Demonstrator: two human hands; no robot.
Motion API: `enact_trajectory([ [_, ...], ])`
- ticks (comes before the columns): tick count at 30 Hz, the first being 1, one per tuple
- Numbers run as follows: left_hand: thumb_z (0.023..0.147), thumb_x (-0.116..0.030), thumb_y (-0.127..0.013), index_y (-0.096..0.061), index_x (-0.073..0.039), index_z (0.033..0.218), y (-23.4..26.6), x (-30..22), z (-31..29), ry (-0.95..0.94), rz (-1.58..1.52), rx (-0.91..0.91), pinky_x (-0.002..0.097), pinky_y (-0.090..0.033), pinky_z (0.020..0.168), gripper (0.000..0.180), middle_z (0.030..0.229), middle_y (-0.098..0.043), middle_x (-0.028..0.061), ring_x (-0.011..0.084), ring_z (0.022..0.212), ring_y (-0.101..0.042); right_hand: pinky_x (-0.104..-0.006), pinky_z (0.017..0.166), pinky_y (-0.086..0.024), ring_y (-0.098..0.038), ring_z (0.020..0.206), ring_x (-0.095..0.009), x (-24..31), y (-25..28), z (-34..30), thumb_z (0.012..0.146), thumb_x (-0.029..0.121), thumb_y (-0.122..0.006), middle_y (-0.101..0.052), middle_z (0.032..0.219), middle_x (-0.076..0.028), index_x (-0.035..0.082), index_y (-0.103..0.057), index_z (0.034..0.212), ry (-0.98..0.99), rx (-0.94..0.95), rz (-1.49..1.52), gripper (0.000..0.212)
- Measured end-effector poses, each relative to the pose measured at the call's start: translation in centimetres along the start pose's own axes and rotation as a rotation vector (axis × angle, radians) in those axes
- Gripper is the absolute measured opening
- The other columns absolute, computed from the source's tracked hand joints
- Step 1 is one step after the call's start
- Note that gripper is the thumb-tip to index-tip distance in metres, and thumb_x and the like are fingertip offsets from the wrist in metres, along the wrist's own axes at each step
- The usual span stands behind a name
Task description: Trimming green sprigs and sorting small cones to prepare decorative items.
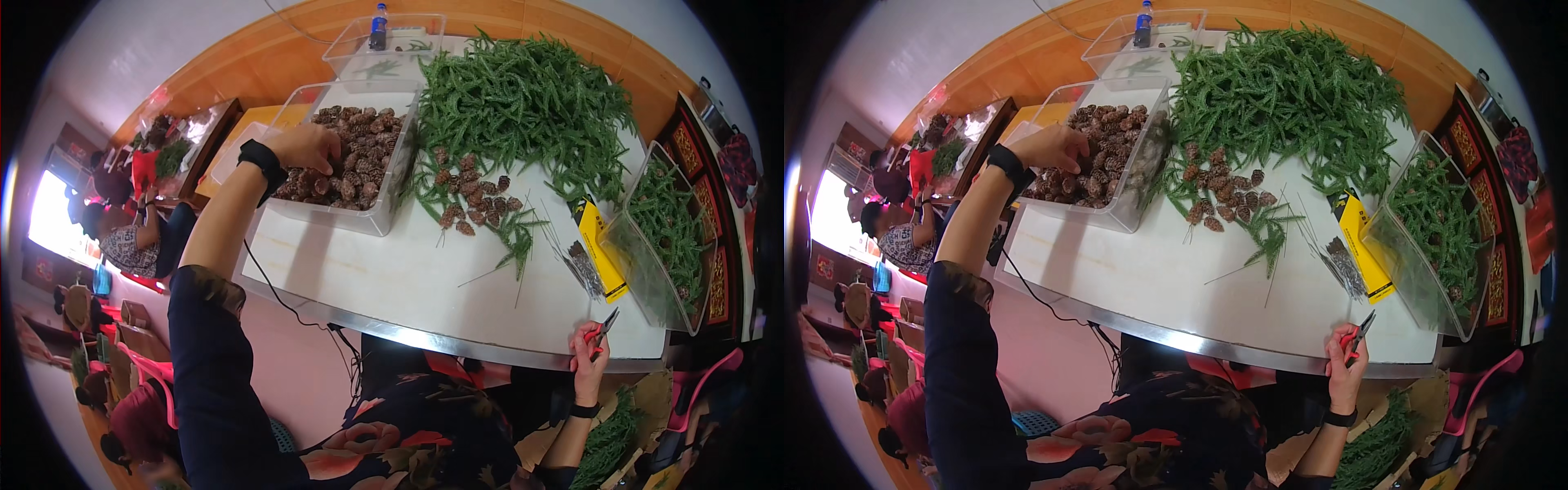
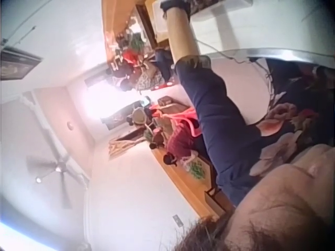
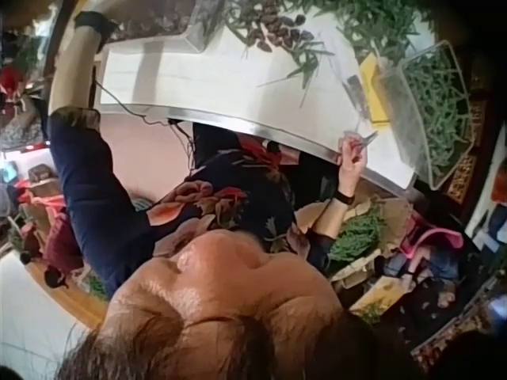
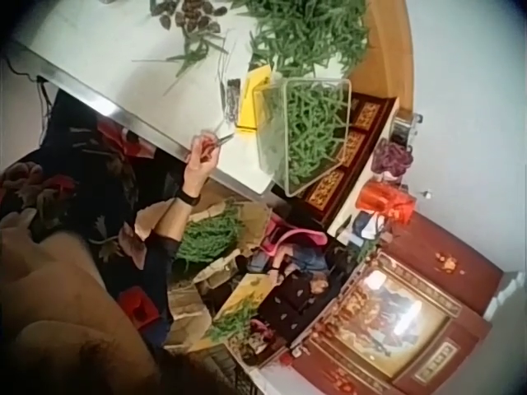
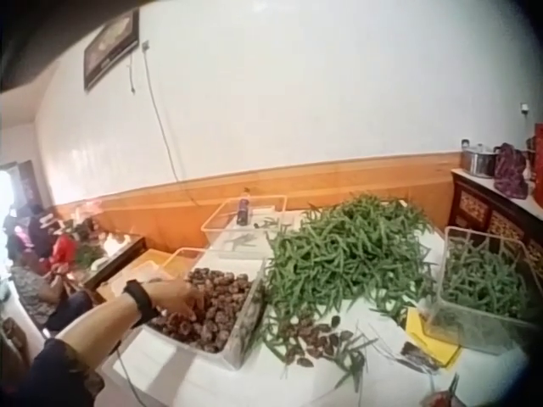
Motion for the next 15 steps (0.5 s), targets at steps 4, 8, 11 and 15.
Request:
enact_trajectory([
  [4,0.071,-0.014,-0.070,-0.066,-0.005,0.090,-0.1,0.3,0.2,0.004,-0.155,-0.003,0.0343,-0.050,0.066,0.021,0.083,-0.066,0.0114,0.0231,0.073,-0.064,-0.0140,0.042,-0.031,-0.047,0.068,-0.003,-0.2,0.1,-0.1,0.089,0.019,-0.060,-0.050,0.081,0.003,0.007,-0.050,0.106,-0.003,0.004,0.013,0.024],
  [8,0.077,-0.006,-0.065,-0.064,-0.003,0.092,0.4,0.4,0.3,0.009,-0.309,-0.075,0.0302,-0.050,0.062,0.016,0.078,-0.065,0.0075,0.0174,0.070,-0.063,-0.0143,0.042,-0.031,-0.046,0.066,-0.003,-0.3,0.2,0.0,0.089,0.018,-0.061,-0.050,0.082,0.002,0.005,-0.050,0.108,0.005,0.000,0.022,0.025],
  [11,0.082,-0.003,-0.061,-0.063,-0.002,0.096,1.7,0.5,0.2,0.011,-0.532,-0.155,0.0268,-0.050,0.062,0.014,0.077,-0.064,0.0049,0.0137,0.070,-0.062,-0.0140,0.042,-0.031,-0.047,0.069,-0.003,-0.2,0.1,0.0,0.088,0.021,-0.060,-0.050,0.081,0.003,0.008,-0.050,0.105,-0.006,0.008,0.015,0.023],
  [15,0.089,-0.003,-0.056,-0.061,-0.002,0.102,5.0,-0.2,-0.2,-0.036,-0.904,-0.278,0.0221,-0.049,0.065,0.014,0.081,-0.063,0.0008,0.0090,0.072,-0.061,-0.0140,0.042,-0.031,-0.047,0.070,-0.003,-0.2,0.1,-0.1,0.088,0.021,-0.061,-0.050,0.082,0.003,0.008,-0.050,0.106,-0.011,0.012,0.014,0.024],
])
Point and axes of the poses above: each hand's wrist, its own z-axis towards the middle knuckle, its own y-axis out of the back of the hand, x = y × z, the point moved 5 cm from there along z, towards the middle knuckle
